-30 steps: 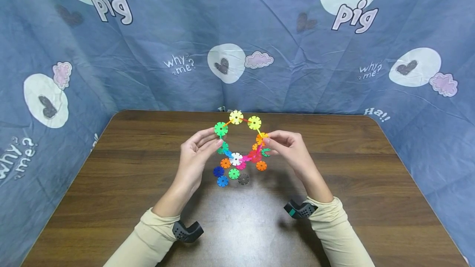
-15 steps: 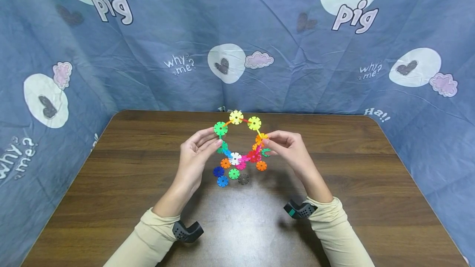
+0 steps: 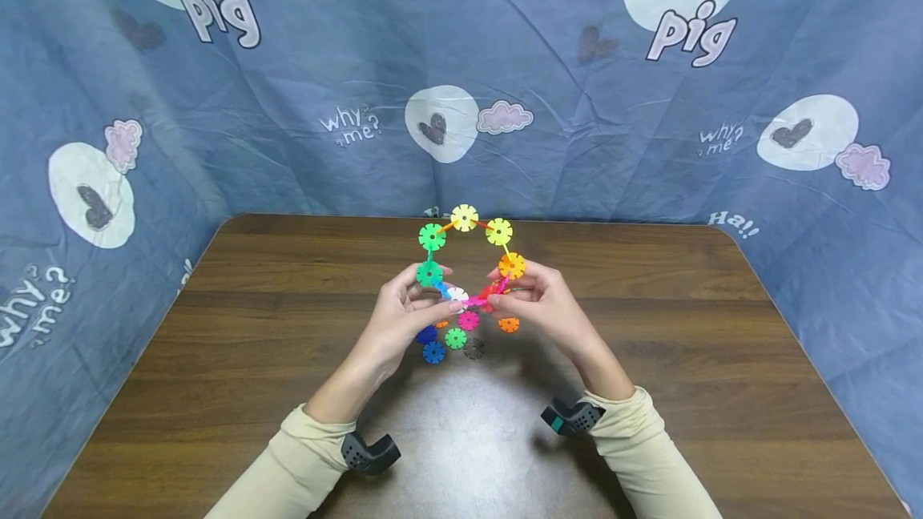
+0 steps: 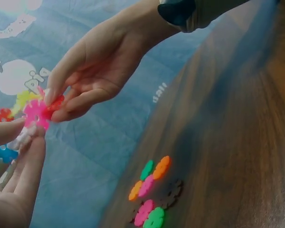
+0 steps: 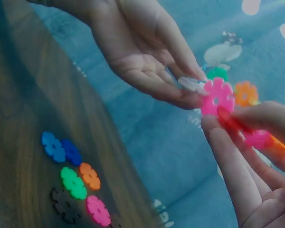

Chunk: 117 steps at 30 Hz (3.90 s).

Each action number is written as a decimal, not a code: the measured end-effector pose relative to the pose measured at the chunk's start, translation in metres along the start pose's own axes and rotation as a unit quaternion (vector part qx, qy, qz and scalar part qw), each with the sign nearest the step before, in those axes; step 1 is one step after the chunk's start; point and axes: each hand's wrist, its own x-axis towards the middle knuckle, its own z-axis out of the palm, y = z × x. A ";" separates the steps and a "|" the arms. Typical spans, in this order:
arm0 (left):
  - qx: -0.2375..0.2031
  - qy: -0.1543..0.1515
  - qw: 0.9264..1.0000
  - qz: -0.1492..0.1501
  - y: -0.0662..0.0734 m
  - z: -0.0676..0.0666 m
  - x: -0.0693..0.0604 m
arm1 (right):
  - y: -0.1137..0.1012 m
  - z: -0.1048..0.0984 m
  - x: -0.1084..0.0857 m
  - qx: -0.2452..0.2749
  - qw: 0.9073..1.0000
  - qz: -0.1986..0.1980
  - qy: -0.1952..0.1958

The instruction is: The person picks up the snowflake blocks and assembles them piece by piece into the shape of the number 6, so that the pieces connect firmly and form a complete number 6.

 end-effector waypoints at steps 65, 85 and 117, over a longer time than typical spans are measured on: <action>0.113 -0.138 0.984 -0.020 0.005 0.009 -0.008 | -0.003 0.011 0.000 0.092 0.992 0.080 -0.037; 0.117 -0.081 0.988 0.058 0.006 0.010 -0.010 | -0.014 0.013 -0.006 0.155 0.987 0.046 0.015; 0.265 -0.015 0.954 0.140 0.002 0.015 -0.012 | -0.020 0.007 -0.008 0.062 0.995 0.080 -0.013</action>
